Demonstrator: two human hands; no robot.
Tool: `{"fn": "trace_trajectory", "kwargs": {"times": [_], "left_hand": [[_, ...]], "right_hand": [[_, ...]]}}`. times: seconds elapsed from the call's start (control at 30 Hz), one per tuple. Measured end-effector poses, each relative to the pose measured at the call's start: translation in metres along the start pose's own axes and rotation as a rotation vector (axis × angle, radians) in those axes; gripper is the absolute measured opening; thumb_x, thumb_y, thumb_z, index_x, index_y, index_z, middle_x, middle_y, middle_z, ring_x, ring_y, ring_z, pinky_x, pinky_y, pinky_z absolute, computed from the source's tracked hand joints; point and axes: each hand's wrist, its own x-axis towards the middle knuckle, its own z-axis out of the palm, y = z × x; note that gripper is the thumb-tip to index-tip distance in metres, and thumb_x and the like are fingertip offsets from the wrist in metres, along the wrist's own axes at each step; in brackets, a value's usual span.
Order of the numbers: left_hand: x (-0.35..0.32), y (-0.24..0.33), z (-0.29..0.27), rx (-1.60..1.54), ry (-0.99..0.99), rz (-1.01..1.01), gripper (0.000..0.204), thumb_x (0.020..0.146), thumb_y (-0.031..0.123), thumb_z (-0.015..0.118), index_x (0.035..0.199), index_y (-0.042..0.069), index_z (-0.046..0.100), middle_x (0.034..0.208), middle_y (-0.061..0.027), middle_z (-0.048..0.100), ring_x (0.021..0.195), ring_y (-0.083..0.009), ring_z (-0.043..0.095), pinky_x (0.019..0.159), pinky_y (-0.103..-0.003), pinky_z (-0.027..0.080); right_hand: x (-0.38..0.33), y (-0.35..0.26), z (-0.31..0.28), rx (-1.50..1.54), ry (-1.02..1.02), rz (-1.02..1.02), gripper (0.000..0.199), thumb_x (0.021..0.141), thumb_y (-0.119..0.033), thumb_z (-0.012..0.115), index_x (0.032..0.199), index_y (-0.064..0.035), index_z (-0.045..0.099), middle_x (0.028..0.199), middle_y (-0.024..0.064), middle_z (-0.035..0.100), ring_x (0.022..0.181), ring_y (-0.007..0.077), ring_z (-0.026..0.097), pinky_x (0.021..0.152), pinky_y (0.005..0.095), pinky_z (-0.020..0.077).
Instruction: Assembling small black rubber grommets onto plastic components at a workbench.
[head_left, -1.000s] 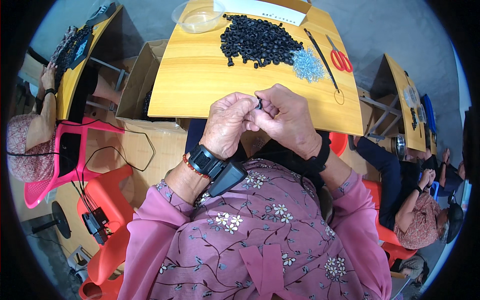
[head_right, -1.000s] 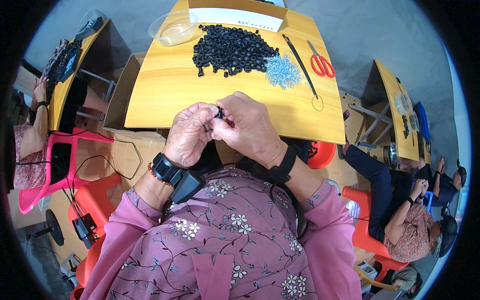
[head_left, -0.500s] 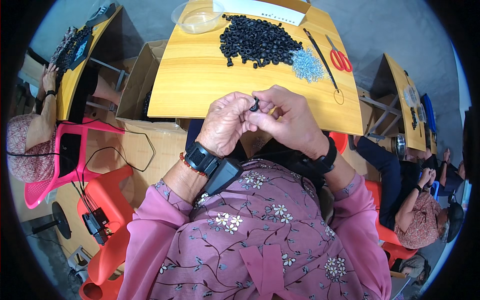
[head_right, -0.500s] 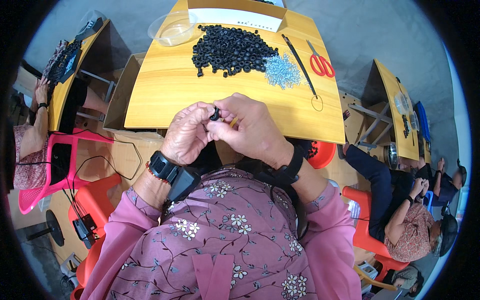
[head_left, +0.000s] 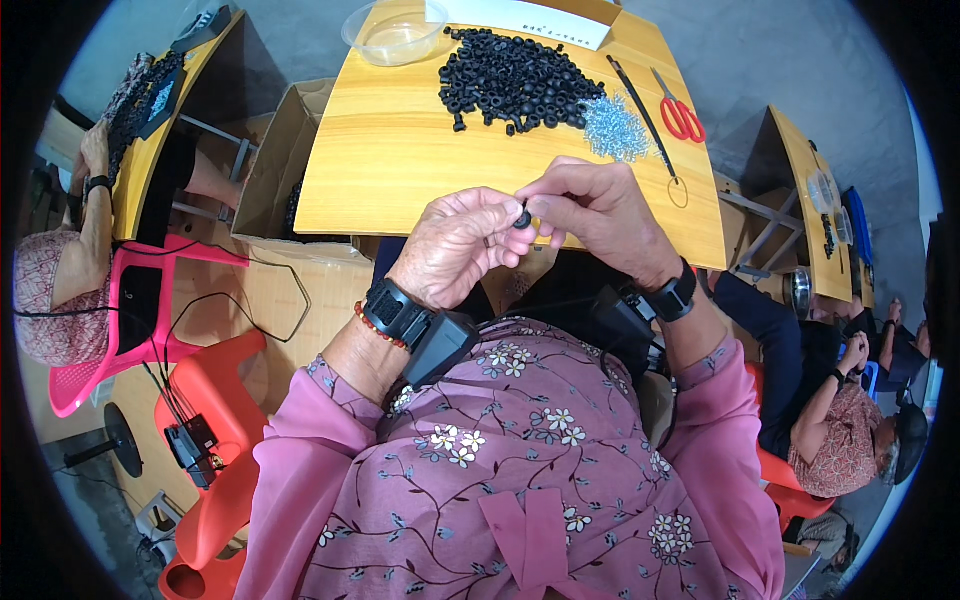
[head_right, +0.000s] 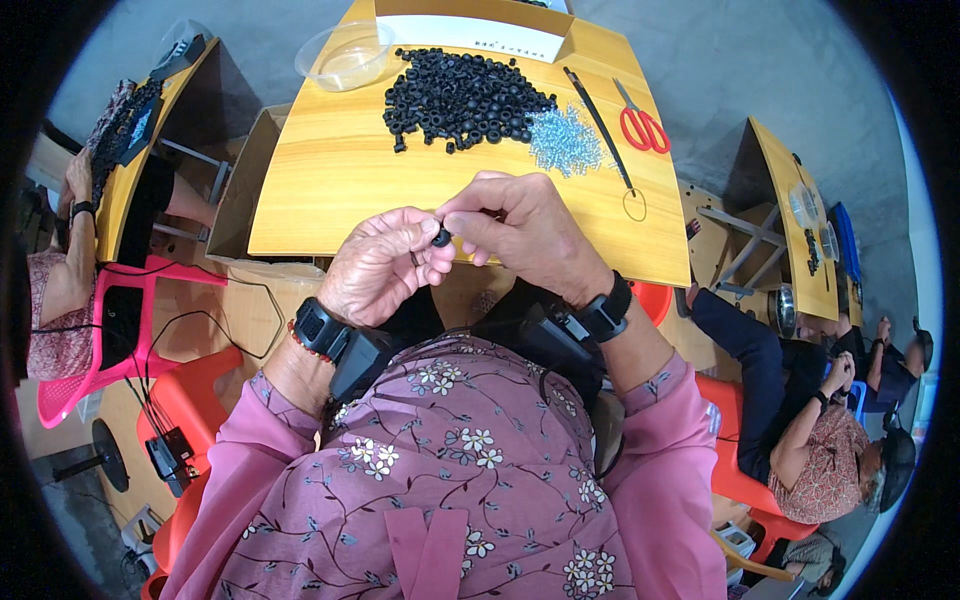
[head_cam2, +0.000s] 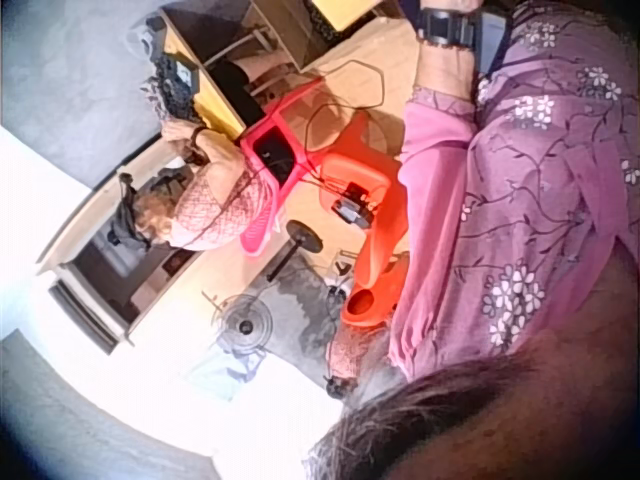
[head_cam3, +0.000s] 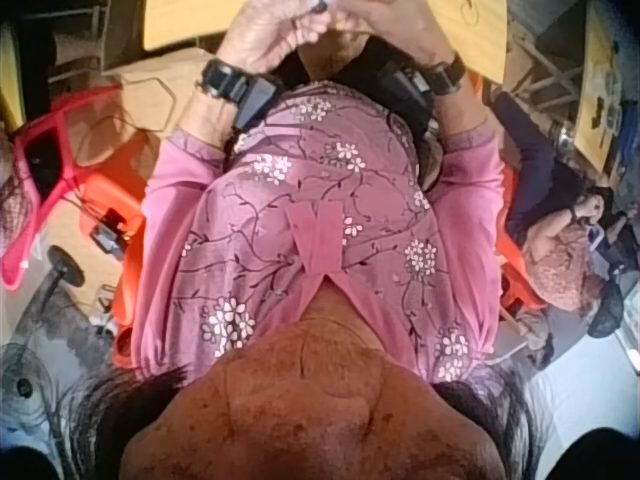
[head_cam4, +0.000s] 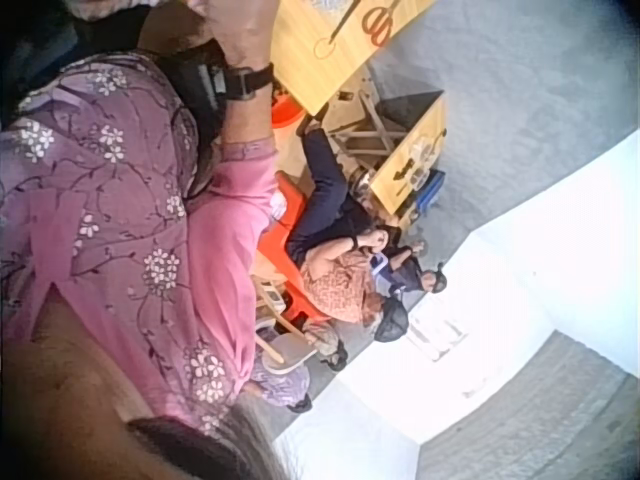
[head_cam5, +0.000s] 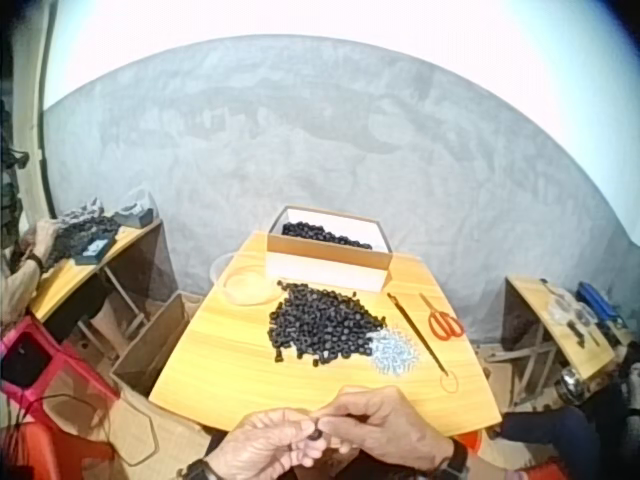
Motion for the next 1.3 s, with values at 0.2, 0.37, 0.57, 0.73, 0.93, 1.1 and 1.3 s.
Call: {"fn": "trace_trajectory", "kwargs": {"times": [0.2,0.37,0.57,0.73,0.93,1.1,1.3], "left_hand": [[0.0,-0.001,-0.001,-0.021,-0.041,-0.026,0.015,0.097,0.011,0.062,0.103,-0.001,0.067,0.088,-0.0131,0.072,0.075,-0.0185,0.069,0.066,-0.029,0.057],[0.0,-0.001,0.0,0.065,-0.016,-0.02,0.015,0.097,0.012,0.063,0.103,-0.002,0.067,0.088,-0.013,0.072,0.075,-0.0172,0.07,0.066,-0.028,0.057],[0.001,-0.007,0.002,0.12,0.03,0.048,0.012,0.097,0.011,0.062,0.1,0.0,0.065,0.085,-0.0105,0.071,0.072,-0.0152,0.068,0.063,-0.027,0.055],[0.0,-0.012,0.006,0.065,0.095,0.134,0.008,0.096,0.007,0.058,0.095,0.0,0.062,0.082,-0.0081,0.067,0.07,-0.0146,0.065,0.063,-0.027,0.054],[0.003,-0.013,0.006,0.01,0.163,0.205,0.009,0.096,0.008,0.057,0.096,-0.001,0.062,0.085,-0.0086,0.067,0.071,-0.0156,0.064,0.067,-0.03,0.055],[0.0,-0.012,0.007,0.108,0.193,0.163,0.013,0.097,0.011,0.059,0.099,-0.001,0.063,0.087,-0.009,0.069,0.072,-0.0172,0.068,0.072,-0.032,0.058],[-0.001,-0.008,0.012,0.133,0.278,0.133,0.011,0.095,0.011,0.062,0.091,0.002,0.065,0.08,-0.0046,0.069,0.066,-0.0082,0.063,0.061,-0.022,0.054]], "right_hand": [[-0.003,-0.004,-0.002,-0.065,-0.01,-0.064,0.011,0.093,-0.005,0.066,0.096,0.0047,0.07,0.078,0.0036,0.063,0.064,0.007,0.061,0.057,0.0216,0.0511],[-0.004,-0.006,-0.004,-0.141,-0.019,-0.082,0.01,0.092,-0.004,0.066,0.094,0.0045,0.07,0.077,0.0042,0.061,0.064,0.0077,0.061,0.057,0.0224,0.0501],[-0.007,0.003,-0.003,-0.173,-0.015,-0.061,0.012,0.093,-0.008,0.065,0.096,0.0024,0.07,0.076,0.0031,0.061,0.067,0.0069,0.059,0.059,0.0223,0.0492],[-0.013,0.007,0.012,0.031,0.047,-0.019,0.019,0.093,-0.011,0.067,0.106,0.0019,0.068,0.077,0.0016,0.06,0.067,0.0071,0.057,0.061,0.0235,0.0487],[-0.011,0.0,0.025,-0.339,0.114,-0.154,0.034,0.085,-0.017,0.075,0.109,0.003,0.063,0.078,0.0084,0.059,0.068,0.0179,0.061,0.062,0.0301,0.0505],[-0.003,-0.001,0.025,-0.686,0.068,-0.226,0.029,0.081,-0.021,0.073,0.088,0.0015,0.056,0.082,0.0183,0.058,0.073,0.037,0.061,0.065,0.0435,0.0499],[-0.004,-0.001,0.027,-0.787,0.054,-0.27,0.023,0.082,-0.019,0.069,0.086,0.0007,0.057,0.08,0.017,0.056,0.074,0.0373,0.061,0.064,0.0456,0.0497]]}}
